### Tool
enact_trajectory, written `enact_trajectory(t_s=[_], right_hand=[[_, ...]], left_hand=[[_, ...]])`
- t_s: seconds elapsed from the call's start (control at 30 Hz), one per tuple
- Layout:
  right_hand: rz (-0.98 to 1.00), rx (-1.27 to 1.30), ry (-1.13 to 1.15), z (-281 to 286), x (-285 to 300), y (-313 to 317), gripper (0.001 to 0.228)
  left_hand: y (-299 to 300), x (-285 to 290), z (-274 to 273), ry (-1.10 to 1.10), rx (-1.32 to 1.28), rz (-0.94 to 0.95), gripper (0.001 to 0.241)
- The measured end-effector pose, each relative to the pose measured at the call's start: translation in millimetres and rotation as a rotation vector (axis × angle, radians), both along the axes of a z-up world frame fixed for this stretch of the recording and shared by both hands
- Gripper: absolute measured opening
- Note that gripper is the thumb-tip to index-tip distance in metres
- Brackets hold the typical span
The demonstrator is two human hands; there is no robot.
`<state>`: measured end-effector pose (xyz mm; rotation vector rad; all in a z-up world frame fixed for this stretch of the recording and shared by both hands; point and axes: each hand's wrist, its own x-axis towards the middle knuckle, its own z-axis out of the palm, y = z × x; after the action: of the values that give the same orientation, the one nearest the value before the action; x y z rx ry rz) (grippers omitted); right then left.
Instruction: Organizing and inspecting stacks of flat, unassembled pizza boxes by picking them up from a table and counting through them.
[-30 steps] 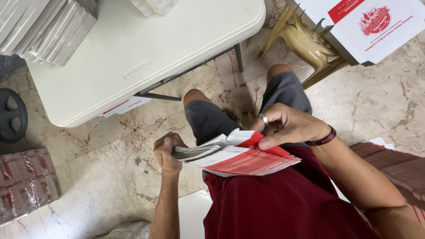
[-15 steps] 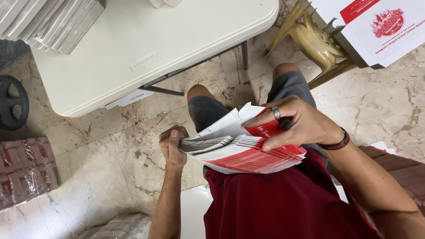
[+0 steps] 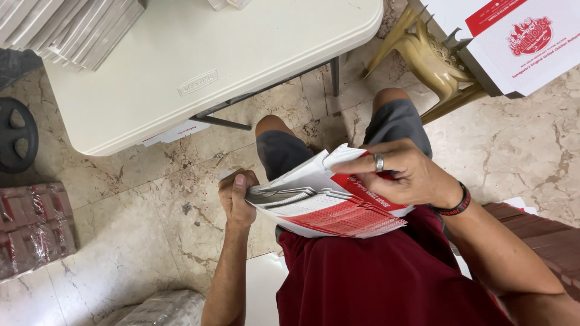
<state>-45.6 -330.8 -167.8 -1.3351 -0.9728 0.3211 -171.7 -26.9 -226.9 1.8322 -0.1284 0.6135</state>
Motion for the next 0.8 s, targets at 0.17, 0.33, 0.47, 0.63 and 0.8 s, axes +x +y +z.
enact_trajectory(t_s=[0.17, 0.33, 0.47, 0.63, 0.8], right_hand=[[0.072, 0.011, 0.021, 14.4, 4.1, 1.9, 0.046], [0.078, -0.014, 0.022, 8.1, 4.1, 0.0, 0.049], [0.111, 0.012, 0.022, 5.4, 5.5, 1.0, 0.046], [0.107, 0.053, -0.024, 8.2, 1.2, 3.6, 0.042], [0.013, 0.013, -0.096, -0.4, -9.4, 1.5, 0.027]], left_hand=[[0.7, -0.8, 3.6, 0.001, 0.027, 0.008, 0.059], [1.3, -4.7, 1.3, 0.0, 0.03, 0.008, 0.059], [1.4, -6.3, 2.5, -0.004, 0.025, 0.0, 0.059], [0.6, -8.7, 0.3, -0.01, 0.023, -0.014, 0.058], [-0.2, -8.5, -2.5, -0.024, 0.014, -0.017, 0.057]])
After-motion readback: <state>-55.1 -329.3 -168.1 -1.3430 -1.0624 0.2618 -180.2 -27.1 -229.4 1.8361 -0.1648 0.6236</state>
